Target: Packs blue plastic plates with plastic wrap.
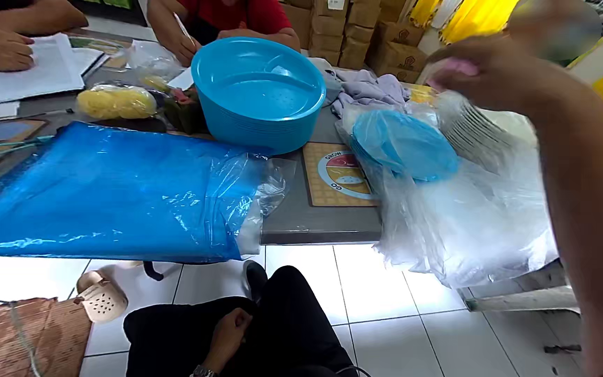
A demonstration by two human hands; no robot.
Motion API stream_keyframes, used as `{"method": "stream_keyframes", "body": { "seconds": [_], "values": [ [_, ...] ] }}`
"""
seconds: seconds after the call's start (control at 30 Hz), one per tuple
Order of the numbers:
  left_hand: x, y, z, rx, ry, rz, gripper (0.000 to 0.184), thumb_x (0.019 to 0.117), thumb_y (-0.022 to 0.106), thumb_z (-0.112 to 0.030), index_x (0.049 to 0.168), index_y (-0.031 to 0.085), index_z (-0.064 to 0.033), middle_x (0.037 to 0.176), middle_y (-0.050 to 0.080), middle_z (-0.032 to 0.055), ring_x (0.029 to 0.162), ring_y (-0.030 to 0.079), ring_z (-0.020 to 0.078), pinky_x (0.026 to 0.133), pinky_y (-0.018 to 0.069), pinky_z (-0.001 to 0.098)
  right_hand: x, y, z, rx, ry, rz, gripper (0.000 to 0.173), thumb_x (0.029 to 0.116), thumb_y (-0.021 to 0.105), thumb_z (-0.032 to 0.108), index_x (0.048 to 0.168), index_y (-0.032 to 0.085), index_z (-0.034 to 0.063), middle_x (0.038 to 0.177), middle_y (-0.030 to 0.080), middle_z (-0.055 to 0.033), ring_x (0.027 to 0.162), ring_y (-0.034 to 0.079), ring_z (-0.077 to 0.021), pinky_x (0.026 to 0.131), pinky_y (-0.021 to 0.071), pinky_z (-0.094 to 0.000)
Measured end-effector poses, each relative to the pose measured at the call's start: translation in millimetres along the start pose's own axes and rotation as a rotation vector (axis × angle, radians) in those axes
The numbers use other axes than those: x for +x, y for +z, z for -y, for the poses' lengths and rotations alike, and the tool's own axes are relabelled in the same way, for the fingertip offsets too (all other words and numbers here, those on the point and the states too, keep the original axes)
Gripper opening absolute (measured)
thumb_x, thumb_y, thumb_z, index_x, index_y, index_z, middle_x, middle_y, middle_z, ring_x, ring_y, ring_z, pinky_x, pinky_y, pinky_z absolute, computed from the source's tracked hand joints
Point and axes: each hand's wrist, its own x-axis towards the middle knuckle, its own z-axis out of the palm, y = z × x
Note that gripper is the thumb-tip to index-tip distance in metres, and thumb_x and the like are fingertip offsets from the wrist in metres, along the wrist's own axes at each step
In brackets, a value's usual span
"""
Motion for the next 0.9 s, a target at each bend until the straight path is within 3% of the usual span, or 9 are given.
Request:
{"method": "stream_keyframes", "body": {
  "seconds": [0.07, 0.27, 0.37, 0.5, 0.6, 0.7, 0.77, 0.83, 0.9],
  "values": [
    [-1.8, -1.0, -1.6, -0.021, -0.016, 0.008, 0.027, 0.1047, 0.06, -0.02, 0.116, 0.065, 0.0038, 0.094, 0.069, 0.0176, 0.079, 0.07, 0.026, 0.078, 0.0589, 0.0433, 38.8, 48.1, -45.0, 0.022, 0.122, 0.189, 0.039, 0.1068, 0.055, 0.027, 0.136, 0.063, 0.0024, 0.133, 0.06, -0.0332, 0.128, 0.052, -0.0554, 0.103, 0.0342, -0.0759],
    [0.3, -4.4, -1.2, 0.036, -0.048, 0.07, 0.027, 0.1044, 0.06, -0.021, 0.118, 0.065, 0.0016, 0.095, 0.069, 0.0171, 0.081, 0.069, 0.0275, 0.079, 0.0578, 0.0453, 53.3, 173.0, -122.6, 0.234, 0.266, 0.301, 0.06, 0.0943, 0.075, 0.031, 0.142, 0.057, -0.0005, 0.134, 0.059, -0.0335, 0.126, 0.053, -0.0533, 0.104, 0.0352, -0.0743],
    [5.4, -2.9, -2.1, 0.041, -0.061, 0.083, 0.028, 0.1044, 0.06, -0.023, 0.117, 0.066, 0.0012, 0.093, 0.069, 0.0163, 0.08, 0.069, 0.0266, 0.078, 0.0578, 0.045, 48.4, 174.4, -115.2, 0.253, 0.316, 0.294, 0.059, 0.0919, 0.078, 0.027, 0.142, 0.058, 0.0021, 0.13, 0.06, -0.0332, 0.122, 0.055, -0.0529, 0.101, 0.0368, -0.0747],
    [14.3, 0.1, -16.2, -0.003, -0.089, 0.076, 0.028, 0.1045, 0.06, -0.023, 0.116, 0.066, 0.0026, 0.094, 0.068, 0.0169, 0.079, 0.069, 0.0253, 0.077, 0.0577, 0.044, 33.8, 169.4, -92.6, 0.243, 0.314, 0.267, 0.059, 0.0959, 0.073, 0.028, 0.145, 0.055, 0.0018, 0.155, 0.045, -0.0241, 0.144, 0.04, -0.0449, 0.113, 0.029, -0.0684],
    [20.5, 6.5, -21.3, -0.012, -0.065, 0.086, 0.028, 0.1042, 0.06, -0.023, 0.116, 0.065, 0.0023, 0.093, 0.069, 0.016, 0.077, 0.069, 0.0245, 0.076, 0.0583, 0.0432, 20.1, 178.4, -86.4, 0.266, 0.308, 0.231, 0.06, 0.1026, 0.063, 0.031, 0.153, 0.045, 0.0032, 0.163, 0.032, -0.0233, 0.152, 0.03, -0.041, 0.119, 0.0245, -0.0636],
    [19.9, 6.5, -19.0, -0.013, -0.029, 0.085, 0.028, 0.1042, 0.06, -0.022, 0.116, 0.065, 0.0031, 0.094, 0.069, 0.0169, 0.077, 0.069, 0.026, 0.076, 0.0586, 0.0446, 11.2, 199.6, -88.9, 0.196, 0.232, 0.144, 0.06, 0.1081, 0.047, 0.034, 0.157, 0.036, 0.0023, 0.164, 0.027, -0.0274, 0.151, 0.027, -0.0466, 0.116, 0.0158, -0.0741],
    [13.8, 5.2, -12.5, -0.023, -0.017, 0.075, 0.029, 0.1043, 0.06, -0.022, 0.116, 0.065, 0.004, 0.095, 0.07, 0.0182, 0.078, 0.07, 0.0272, 0.076, 0.0587, 0.0451, 7.8, 201.2, -84.7, 0.11, 0.236, 0.133, 0.063, 0.1098, 0.04, 0.04, 0.162, 0.027, 0.0053, 0.167, 0.022, -0.024, 0.153, 0.024, -0.0441, 0.116, 0.0145, -0.0735],
    [5.1, 0.9, -8.5, -0.062, -0.022, 0.056, 0.028, 0.1045, 0.06, -0.02, 0.117, 0.064, 0.005, 0.097, 0.069, 0.019, 0.079, 0.07, 0.0267, 0.076, 0.0587, 0.0438, 2.7, 187.6, -73.6, 0.048, 0.288, 0.114, 0.072, 0.108, 0.043, 0.046, 0.164, 0.019, 0.0085, 0.169, 0.014, -0.0242, 0.154, 0.019, -0.0475, 0.116, 0.0122, -0.0761],
    [-3.9, -4.2, -4.1, -0.11, -0.014, 0.021, 0.026, 0.1044, 0.06, -0.018, 0.116, 0.064, 0.0048, 0.096, 0.069, 0.0176, 0.077, 0.069, 0.0241, 0.075, 0.0586, 0.0411, -8.8, 165.9, -61.6, 0.052, 0.404, 0.028, 0.085, 0.1015, 0.051, 0.057, 0.164, 0.02, 0.0095, 0.168, 0.012, -0.0275, 0.152, 0.015, -0.0558, 0.111, 0.0102, -0.0834]
  ]
}}
